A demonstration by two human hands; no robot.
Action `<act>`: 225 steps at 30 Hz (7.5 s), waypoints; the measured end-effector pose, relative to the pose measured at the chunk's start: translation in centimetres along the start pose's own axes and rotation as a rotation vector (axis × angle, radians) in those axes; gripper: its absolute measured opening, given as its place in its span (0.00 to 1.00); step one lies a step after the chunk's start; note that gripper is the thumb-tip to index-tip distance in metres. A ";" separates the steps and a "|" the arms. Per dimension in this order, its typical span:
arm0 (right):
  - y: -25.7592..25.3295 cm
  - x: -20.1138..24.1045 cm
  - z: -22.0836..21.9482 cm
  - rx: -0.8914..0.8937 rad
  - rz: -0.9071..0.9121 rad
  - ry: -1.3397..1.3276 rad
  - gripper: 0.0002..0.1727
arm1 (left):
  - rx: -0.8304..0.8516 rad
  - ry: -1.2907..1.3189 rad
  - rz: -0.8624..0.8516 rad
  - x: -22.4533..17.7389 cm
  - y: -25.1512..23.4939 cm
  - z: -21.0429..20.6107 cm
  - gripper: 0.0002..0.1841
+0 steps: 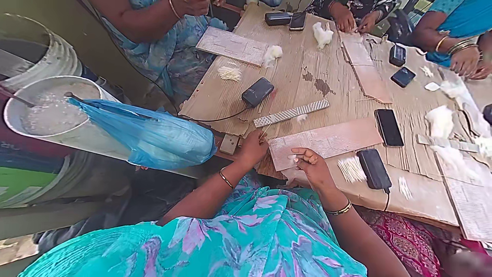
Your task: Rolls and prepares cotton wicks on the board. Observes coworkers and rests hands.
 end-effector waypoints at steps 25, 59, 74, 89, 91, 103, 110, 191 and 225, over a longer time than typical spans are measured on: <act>1.5 -0.2 -0.8 -0.118 0.161 -0.170 0.21 | 0.192 0.503 0.097 -1.5 5.0 -3.5 0.07; -2.4 -1.8 -1.9 -0.275 0.175 0.745 0.30 | 0.220 -0.185 0.133 1.5 2.1 -2.5 0.22; -1.6 -1.5 -1.6 -0.495 0.342 0.800 0.31 | 0.183 -0.213 0.045 -1.4 3.3 -1.2 0.17; -1.4 -1.4 -3.3 -0.329 0.641 0.910 0.11 | 0.165 -0.145 0.011 1.3 1.6 -3.7 0.27; -1.4 -1.5 -3.4 -0.308 0.647 0.927 0.12 | 0.180 -0.167 0.032 1.5 1.5 -4.4 0.26; -1.3 -2.3 -2.7 -0.257 0.620 0.902 0.16 | 0.226 -0.229 0.001 1.2 1.4 -4.7 0.17; -2.9 -2.1 -1.8 -0.115 0.282 0.935 0.22 | 0.192 -0.263 -0.036 1.3 1.5 -4.7 0.16; -1.2 -2.3 1.0 0.096 0.553 1.220 0.42 | 0.346 -0.387 0.017 -0.4 2.7 -2.6 0.16; -1.6 -3.8 -3.7 0.418 0.530 1.239 0.47 | 0.420 -0.588 0.023 0.0 2.4 -3.0 0.17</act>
Point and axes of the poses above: each hand's wrist, its own y-axis away from the middle knuckle, its own z-axis out of the back of the hand, x = y × z, the point moved 6 cm from there along -y, towards the middle knuckle, and after that the axes turned 3 degrees about y, right-handed, at the moved point
